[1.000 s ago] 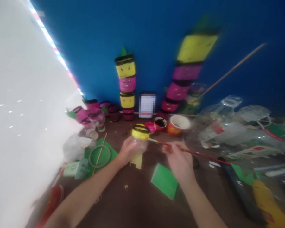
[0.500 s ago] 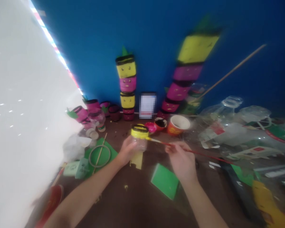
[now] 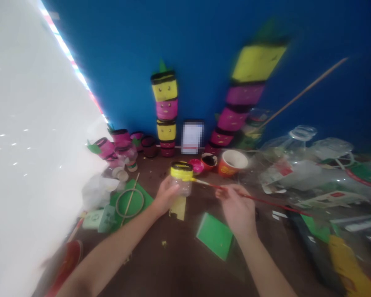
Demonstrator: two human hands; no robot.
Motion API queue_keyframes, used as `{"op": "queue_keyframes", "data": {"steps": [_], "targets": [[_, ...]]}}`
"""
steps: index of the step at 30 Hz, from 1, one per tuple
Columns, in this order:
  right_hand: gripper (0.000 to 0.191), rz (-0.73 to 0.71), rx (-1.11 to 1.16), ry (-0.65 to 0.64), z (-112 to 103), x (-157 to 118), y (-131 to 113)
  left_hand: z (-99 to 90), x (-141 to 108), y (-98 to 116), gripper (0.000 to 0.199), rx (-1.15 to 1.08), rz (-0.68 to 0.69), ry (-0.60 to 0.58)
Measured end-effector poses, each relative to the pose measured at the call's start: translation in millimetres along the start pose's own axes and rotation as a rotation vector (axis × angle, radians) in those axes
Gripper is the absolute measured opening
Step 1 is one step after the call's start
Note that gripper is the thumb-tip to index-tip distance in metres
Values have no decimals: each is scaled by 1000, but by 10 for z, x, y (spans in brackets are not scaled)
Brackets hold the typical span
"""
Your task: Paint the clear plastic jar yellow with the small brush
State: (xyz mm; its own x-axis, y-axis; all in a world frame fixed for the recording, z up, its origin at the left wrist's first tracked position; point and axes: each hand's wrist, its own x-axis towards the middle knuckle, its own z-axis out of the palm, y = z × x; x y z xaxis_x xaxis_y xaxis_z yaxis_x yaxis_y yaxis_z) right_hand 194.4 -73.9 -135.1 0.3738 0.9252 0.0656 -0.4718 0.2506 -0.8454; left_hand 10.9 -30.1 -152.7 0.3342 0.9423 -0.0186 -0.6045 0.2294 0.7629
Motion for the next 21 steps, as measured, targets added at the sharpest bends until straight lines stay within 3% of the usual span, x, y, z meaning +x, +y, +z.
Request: {"op": "queue_keyframes", "data": {"steps": [7,15,21], "targets": [[14,36,-8,-54,81,-62,10,-30,4,-18,44,19,-3,-15],[15,-21,-23,57,11,5,-22,-13,9,-22,44,27,16,24],[16,31,-34,-27,87,-70,-14,-28,6,-19,46,60,18,15]]}}
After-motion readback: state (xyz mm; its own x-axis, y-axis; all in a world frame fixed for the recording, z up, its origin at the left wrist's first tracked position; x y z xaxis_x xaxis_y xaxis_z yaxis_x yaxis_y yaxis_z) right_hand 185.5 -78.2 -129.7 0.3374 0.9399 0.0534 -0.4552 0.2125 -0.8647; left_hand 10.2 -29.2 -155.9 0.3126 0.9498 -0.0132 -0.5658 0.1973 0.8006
